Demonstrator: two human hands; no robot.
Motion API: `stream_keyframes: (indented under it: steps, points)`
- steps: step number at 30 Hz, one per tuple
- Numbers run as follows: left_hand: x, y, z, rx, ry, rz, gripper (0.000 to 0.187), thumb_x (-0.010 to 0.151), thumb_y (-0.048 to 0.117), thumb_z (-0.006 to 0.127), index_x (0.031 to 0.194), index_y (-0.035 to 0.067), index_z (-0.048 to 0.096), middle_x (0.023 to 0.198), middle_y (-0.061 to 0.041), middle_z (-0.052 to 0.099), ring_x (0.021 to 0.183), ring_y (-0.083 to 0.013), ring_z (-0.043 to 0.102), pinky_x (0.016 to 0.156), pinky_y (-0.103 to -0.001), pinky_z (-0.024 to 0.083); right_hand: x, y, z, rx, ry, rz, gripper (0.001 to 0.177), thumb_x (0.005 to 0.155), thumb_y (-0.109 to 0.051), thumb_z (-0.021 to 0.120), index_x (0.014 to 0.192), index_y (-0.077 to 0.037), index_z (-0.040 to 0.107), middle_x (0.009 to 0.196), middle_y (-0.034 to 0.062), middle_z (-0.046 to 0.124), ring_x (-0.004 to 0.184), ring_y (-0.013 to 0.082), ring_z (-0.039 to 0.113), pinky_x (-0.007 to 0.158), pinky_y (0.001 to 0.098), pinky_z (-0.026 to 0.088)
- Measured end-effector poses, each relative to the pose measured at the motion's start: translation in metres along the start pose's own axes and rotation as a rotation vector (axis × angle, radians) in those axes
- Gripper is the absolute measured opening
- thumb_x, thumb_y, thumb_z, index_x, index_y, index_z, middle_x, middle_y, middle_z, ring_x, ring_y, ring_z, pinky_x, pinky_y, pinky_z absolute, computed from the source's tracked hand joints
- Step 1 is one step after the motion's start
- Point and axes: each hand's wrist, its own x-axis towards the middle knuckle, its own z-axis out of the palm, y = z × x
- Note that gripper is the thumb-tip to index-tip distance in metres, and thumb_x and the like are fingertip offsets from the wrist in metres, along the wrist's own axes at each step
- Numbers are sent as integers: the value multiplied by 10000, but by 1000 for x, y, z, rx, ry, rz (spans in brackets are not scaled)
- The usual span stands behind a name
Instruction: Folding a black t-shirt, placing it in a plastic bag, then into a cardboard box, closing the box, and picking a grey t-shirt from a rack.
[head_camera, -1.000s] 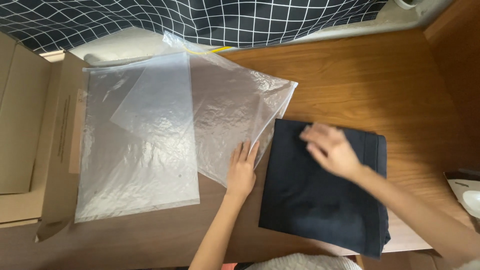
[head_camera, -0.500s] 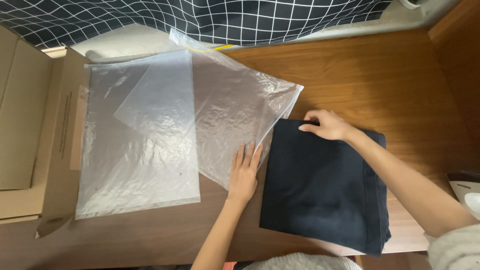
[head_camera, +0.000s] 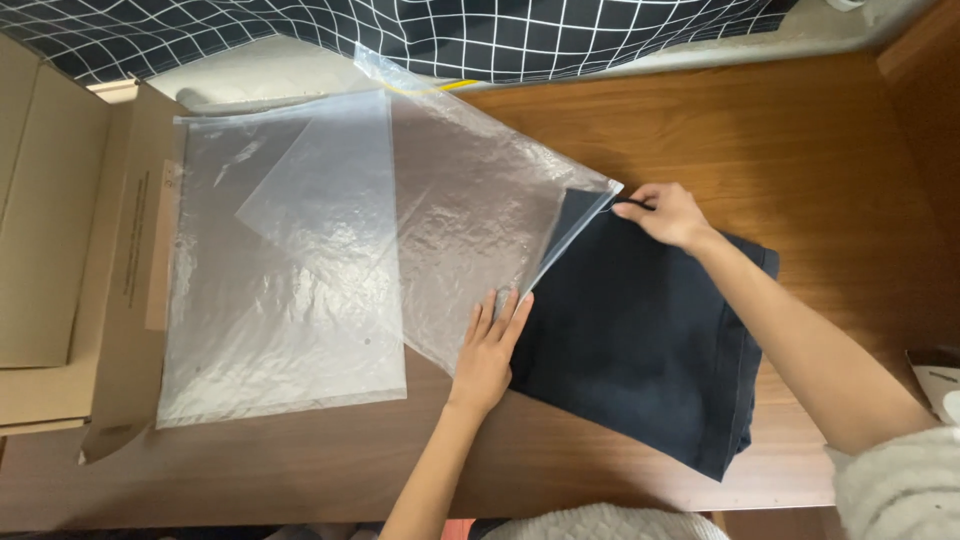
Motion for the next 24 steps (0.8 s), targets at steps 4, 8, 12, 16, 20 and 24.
stream_keyframes:
  steps: [4,8,12,16,20,24]
  points:
    - [-7,-1,-3,-64,47,17,866,685,-134,518,1412,195,182,1361,-121,351,1278,-328,258,1051,-428,189,1,2,3,48,87,58,240,763,-407,652,913,-220,660,899,29,662,935,206,601,815,354,461]
    - [-23,1,-3,-95,107,6,829,682,-119,521,1402,161,220,1346,-143,364,1270,-326,280,1041,-438,205,-6,0,12,-43,144,11,242,776,-369,662,937,-188,656,922,69,661,942,236,602,807,386,465]
    - [-39,1,11,-87,364,-154,707,656,-34,566,1320,69,347,1223,-129,451,1185,-321,393,992,-439,288,-52,-22,25,-395,631,-541,171,724,-273,698,791,-187,566,863,25,575,916,241,509,819,437,354]
    - [-46,0,22,-42,551,-290,409,692,44,576,1090,77,490,1025,-83,437,992,-298,459,857,-411,379,-106,-49,61,-243,340,-1257,180,719,-266,601,560,-182,597,670,6,629,753,198,577,669,335,417]
    - [-48,-2,32,-71,608,-289,192,684,56,589,819,118,467,994,-66,416,890,-285,463,744,-384,388,-146,-70,79,-140,51,-1445,242,721,-229,568,935,-122,606,1006,107,582,1034,316,496,817,444,372]
    - [-55,-1,32,20,571,-250,159,684,63,599,724,193,517,921,-15,433,814,-243,463,658,-345,367,-168,-75,88,-500,-106,-1247,656,651,-458,688,1166,-118,466,1198,187,410,1228,407,254,956,623,161]
